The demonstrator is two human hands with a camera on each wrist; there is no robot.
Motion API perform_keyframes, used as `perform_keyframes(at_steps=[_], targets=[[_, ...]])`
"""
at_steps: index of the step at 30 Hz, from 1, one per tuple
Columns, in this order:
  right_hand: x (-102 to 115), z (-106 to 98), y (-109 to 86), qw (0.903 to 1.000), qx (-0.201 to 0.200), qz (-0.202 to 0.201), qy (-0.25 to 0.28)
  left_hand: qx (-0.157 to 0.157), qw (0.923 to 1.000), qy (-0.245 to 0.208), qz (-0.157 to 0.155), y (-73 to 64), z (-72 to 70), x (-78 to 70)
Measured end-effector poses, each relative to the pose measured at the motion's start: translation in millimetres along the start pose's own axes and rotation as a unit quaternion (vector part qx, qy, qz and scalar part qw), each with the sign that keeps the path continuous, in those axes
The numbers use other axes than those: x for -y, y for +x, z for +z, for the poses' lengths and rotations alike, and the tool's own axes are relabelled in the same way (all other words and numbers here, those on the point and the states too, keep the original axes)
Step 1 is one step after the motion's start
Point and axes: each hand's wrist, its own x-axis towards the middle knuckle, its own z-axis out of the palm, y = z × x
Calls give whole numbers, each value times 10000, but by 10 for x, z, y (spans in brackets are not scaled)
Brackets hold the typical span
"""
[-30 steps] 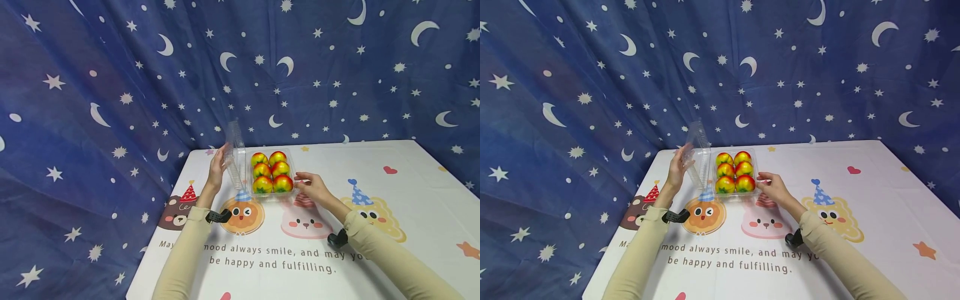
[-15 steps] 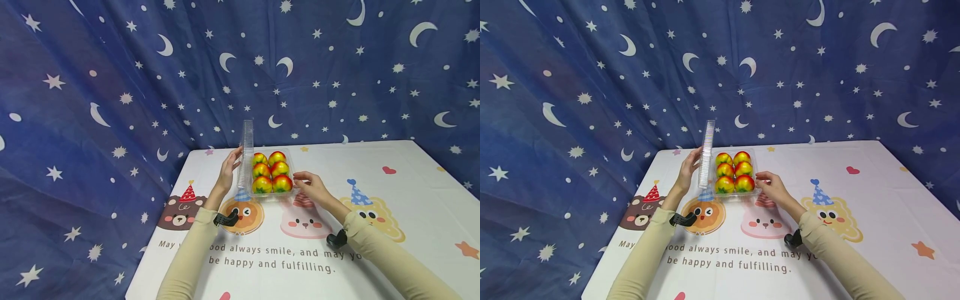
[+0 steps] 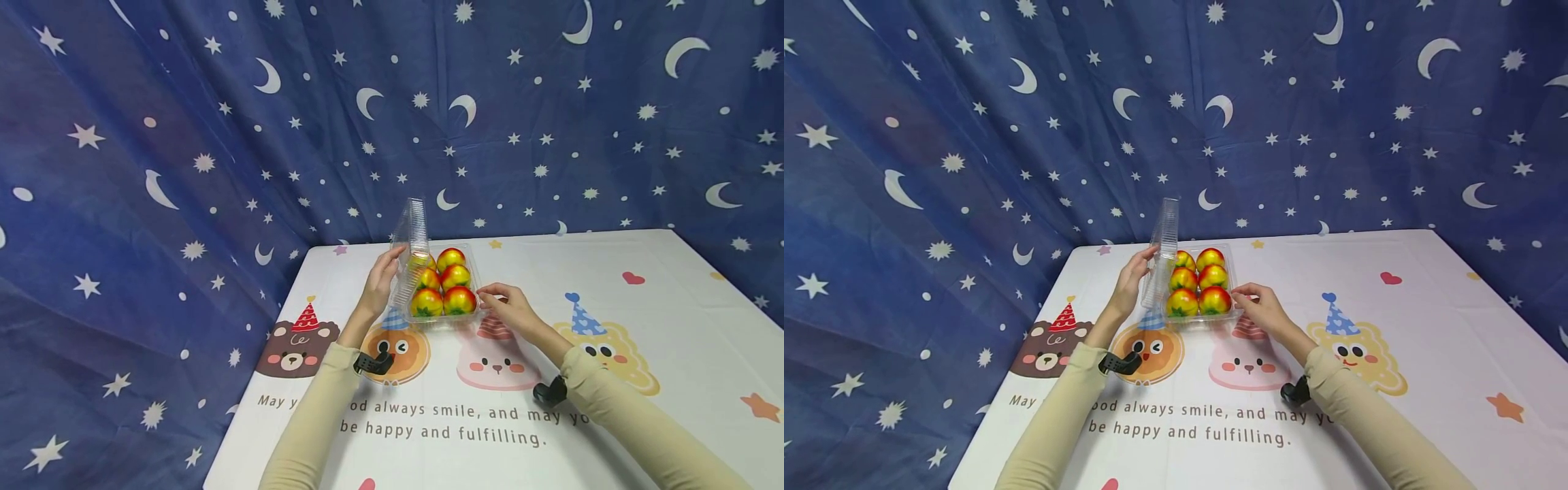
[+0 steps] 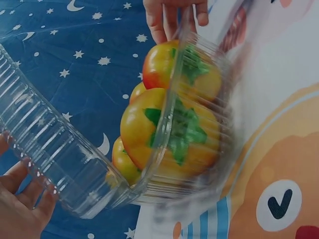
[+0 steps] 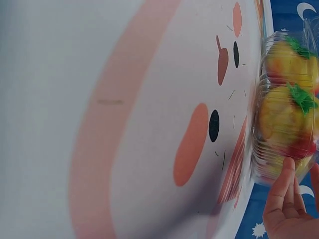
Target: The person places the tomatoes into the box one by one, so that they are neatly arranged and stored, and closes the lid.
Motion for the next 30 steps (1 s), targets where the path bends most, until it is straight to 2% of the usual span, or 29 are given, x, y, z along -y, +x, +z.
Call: perform_keyframes(at_steps=[7,12,15,18,19,26,30], targets=[[-34,5,-5,10000,34,48,59,76,9998,165,85,-5,45,21],[90,5,-85,9999,71,35,146,278,9991,316,13,-33,35,-209],[67,7,-89,9997,52,-112,194,242,9991,357,33,-36,35,-186],[-76,4,-35,9992,10,-324,250,126,9993,345,87,-17,53,-3],[-87,2,-33,9989,2,-381,272,88,9993,348,121,-18,61,18],[-72,-1,-38,9993,82,-311,186,73,9987,468,210,-7,97,22],[-82,6,-34,9996,69,-209,177,121,9983,547,156,-12,122,-37]])
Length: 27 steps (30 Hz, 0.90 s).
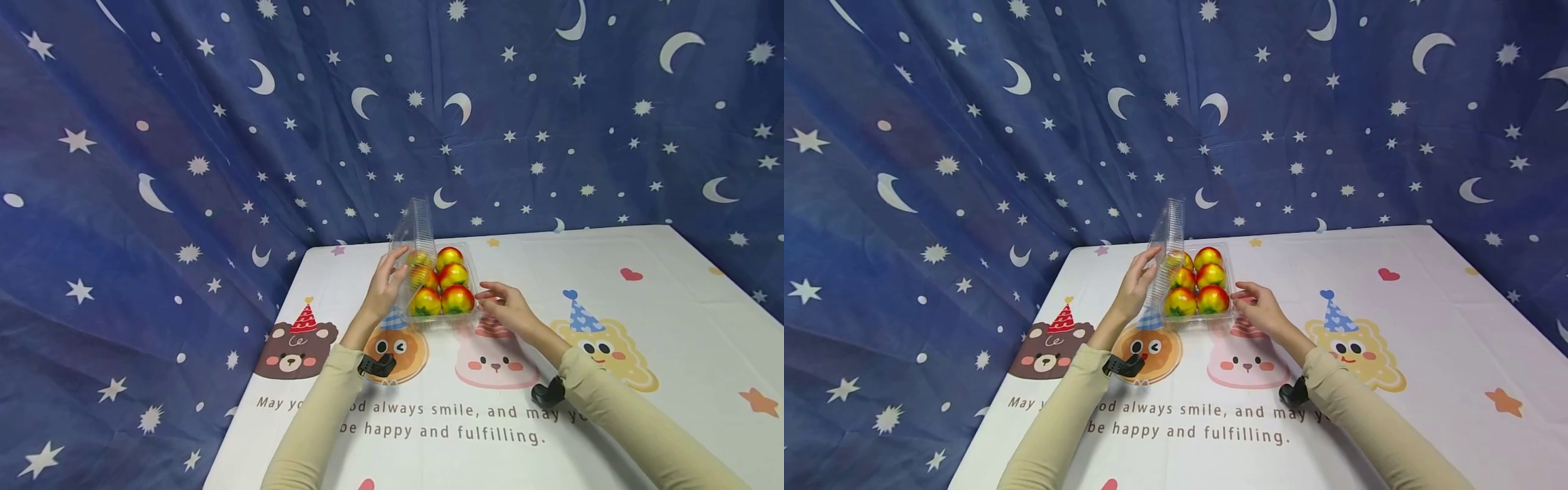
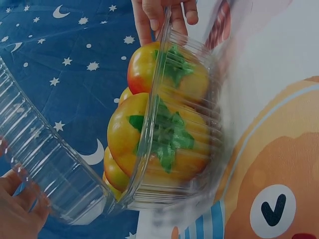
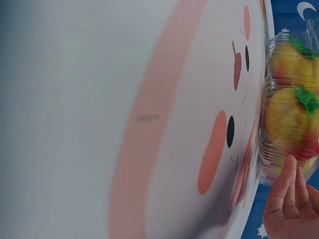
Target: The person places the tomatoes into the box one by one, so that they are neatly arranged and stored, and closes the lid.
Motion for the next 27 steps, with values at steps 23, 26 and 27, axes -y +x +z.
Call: perform_keyframes(at_steps=[23,26,27], targets=[[-78,-6,-3,9997,16,141,213,74,9981,537,276,30,105,37],[-75,-2,-6,9996,25,131,262,82,9977,619,272,28,117,43],[-74,-1,-7,9995,36,142,281,95,9976,637,252,25,120,46]])
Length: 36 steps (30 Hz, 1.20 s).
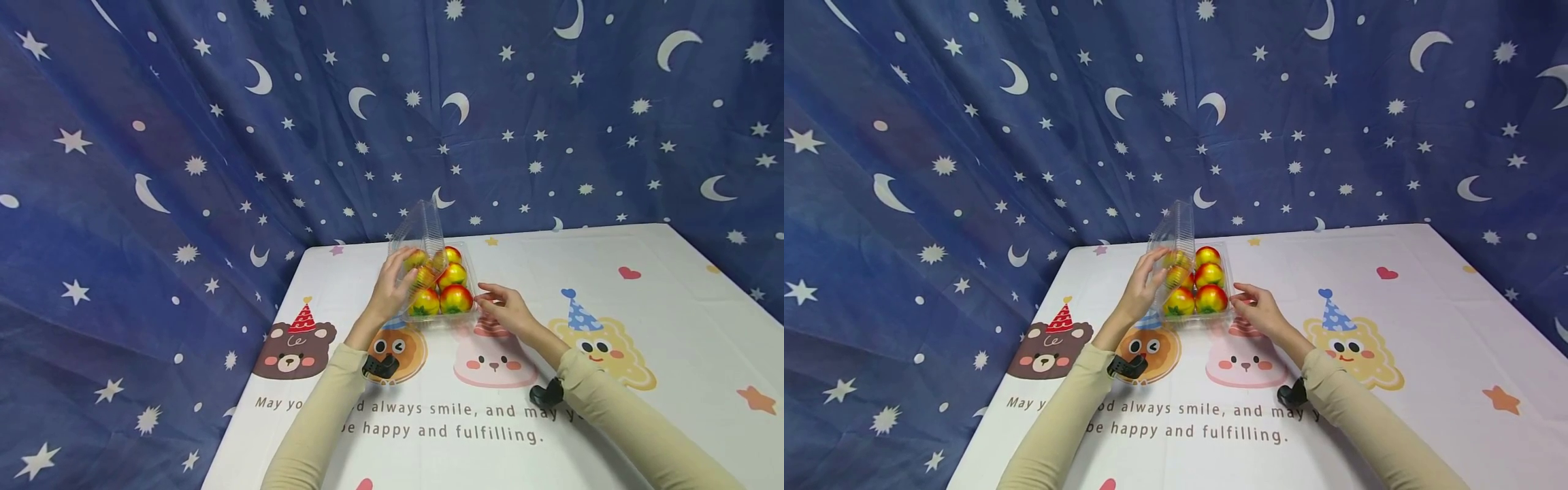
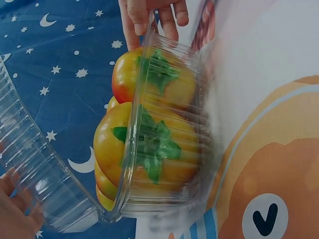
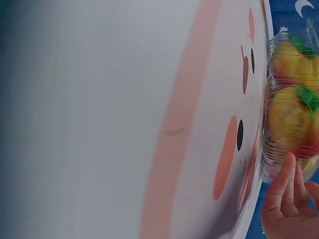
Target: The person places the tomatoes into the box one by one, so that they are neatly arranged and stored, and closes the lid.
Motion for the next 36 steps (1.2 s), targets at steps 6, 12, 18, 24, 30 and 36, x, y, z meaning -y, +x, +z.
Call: perform_keyframes(at_steps=[6,12,18,24,30,36], targets=[[19,-1,-7,10000,8,14,46,72,9999,93,-58,-3,11,-3],[24,0,0,10000,36,46,46,115,9997,214,36,-14,29,-1],[43,9,-5,10000,-19,73,-39,315,9986,421,-53,-17,55,-8],[42,-9,8,10000,6,-1,-66,438,9960,772,32,-11,80,1],[22,-14,9,10000,16,0,-76,542,9935,993,133,-34,105,2],[18,-6,-27,9999,22,44,-99,608,9906,1181,341,-60,134,17]])
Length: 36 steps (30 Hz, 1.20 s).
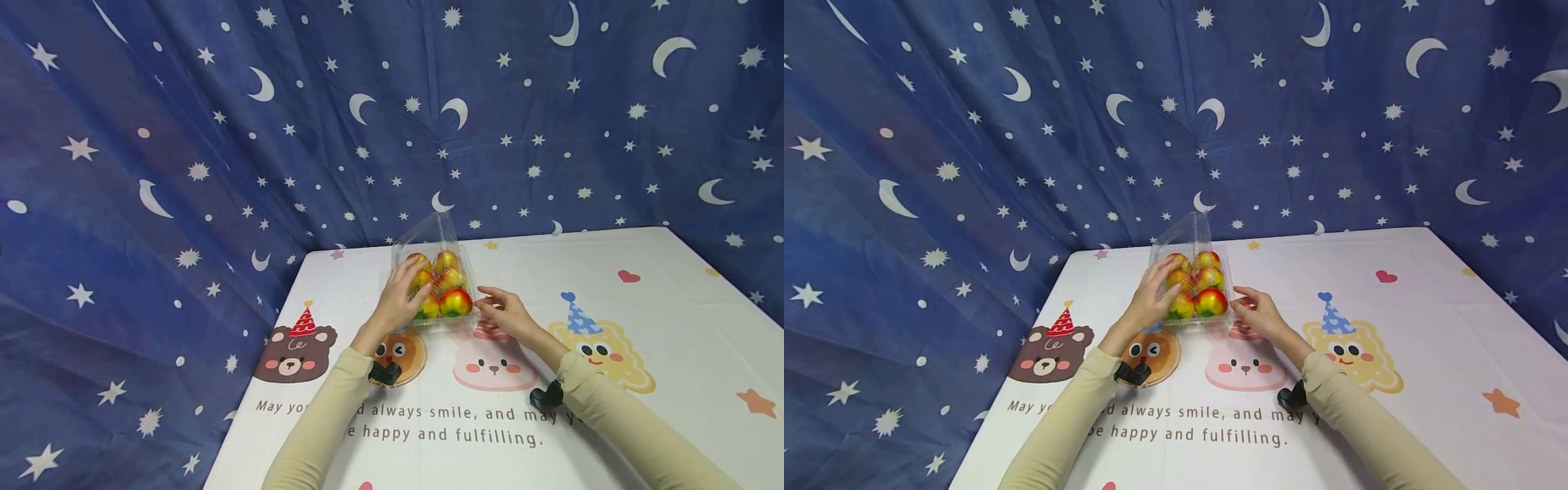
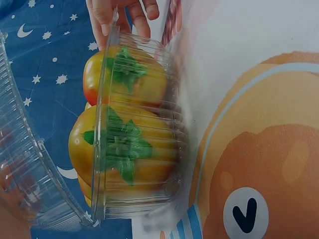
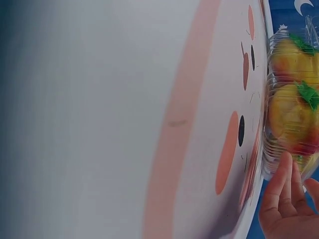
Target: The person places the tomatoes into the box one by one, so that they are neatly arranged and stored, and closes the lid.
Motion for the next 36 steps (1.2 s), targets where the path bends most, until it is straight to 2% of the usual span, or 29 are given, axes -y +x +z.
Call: perform_keyframes(at_steps=[7,13,28,36], targets=[[15,-44,6,9999,39,-101,-103,4,9997,194,115,-2,35,1],[59,-105,-9,9991,-60,-272,-322,123,9992,368,60,-8,54,-19],[63,-143,-52,9996,-55,-261,-8,206,9960,788,372,-4,119,-21],[42,-142,-59,9996,-78,-282,62,546,9888,1291,513,8,125,-49]])
